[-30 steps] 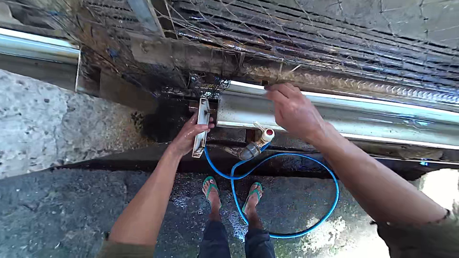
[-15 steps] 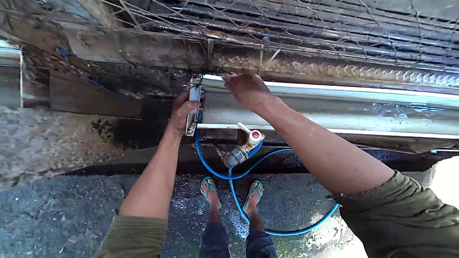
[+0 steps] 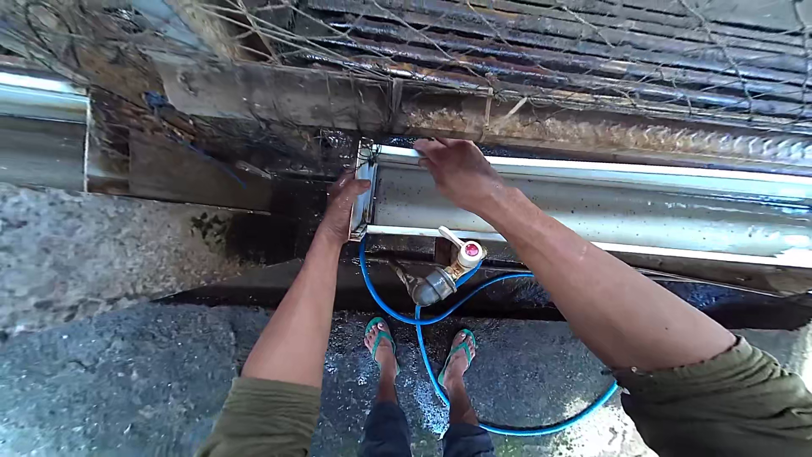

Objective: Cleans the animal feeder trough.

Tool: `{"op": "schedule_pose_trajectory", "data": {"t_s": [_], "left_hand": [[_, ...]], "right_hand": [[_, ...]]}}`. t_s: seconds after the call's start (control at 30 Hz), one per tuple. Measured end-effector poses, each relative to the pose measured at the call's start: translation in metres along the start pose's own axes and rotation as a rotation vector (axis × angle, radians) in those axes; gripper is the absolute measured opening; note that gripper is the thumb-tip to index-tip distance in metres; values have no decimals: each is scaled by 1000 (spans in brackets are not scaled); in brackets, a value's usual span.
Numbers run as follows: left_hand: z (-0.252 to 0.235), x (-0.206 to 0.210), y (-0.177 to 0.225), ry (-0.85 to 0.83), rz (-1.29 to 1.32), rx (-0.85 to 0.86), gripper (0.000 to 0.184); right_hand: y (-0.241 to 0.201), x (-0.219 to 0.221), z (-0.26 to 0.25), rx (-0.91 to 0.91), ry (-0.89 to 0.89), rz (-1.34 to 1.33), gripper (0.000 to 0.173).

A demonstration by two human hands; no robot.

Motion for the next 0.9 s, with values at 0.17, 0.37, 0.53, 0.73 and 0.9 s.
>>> {"op": "schedule_pose_trajectory", "data": {"t_s": [0.17, 0.37, 0.53, 0.73, 0.9], "left_hand": [[-3, 3, -5, -62, 24, 50, 57], [0, 4, 10, -84, -31, -14, 44], [-1, 3, 5, -80, 6, -54, 28], [-7, 13, -3, -189, -52, -31, 66], [-6, 18, 1, -207, -69, -26, 69]], "right_hand": [[2, 0, 2, 8, 8, -10, 28], [3, -1, 4, -15, 42, -11, 28], [6, -2, 1, 62, 11, -14, 33], [12, 3, -5, 142, -36, -51, 35], [11, -4, 9, 84, 0, -45, 39]]}}
Point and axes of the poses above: each hand's wrist, its own z-axis away from the middle knuckle, its own x-axis out of the palm, y = z × x, the point moved 10 cm from there along -z, towards the middle knuckle, and after that the axes turned 8 degrees about -y, right-handed, at the moved point
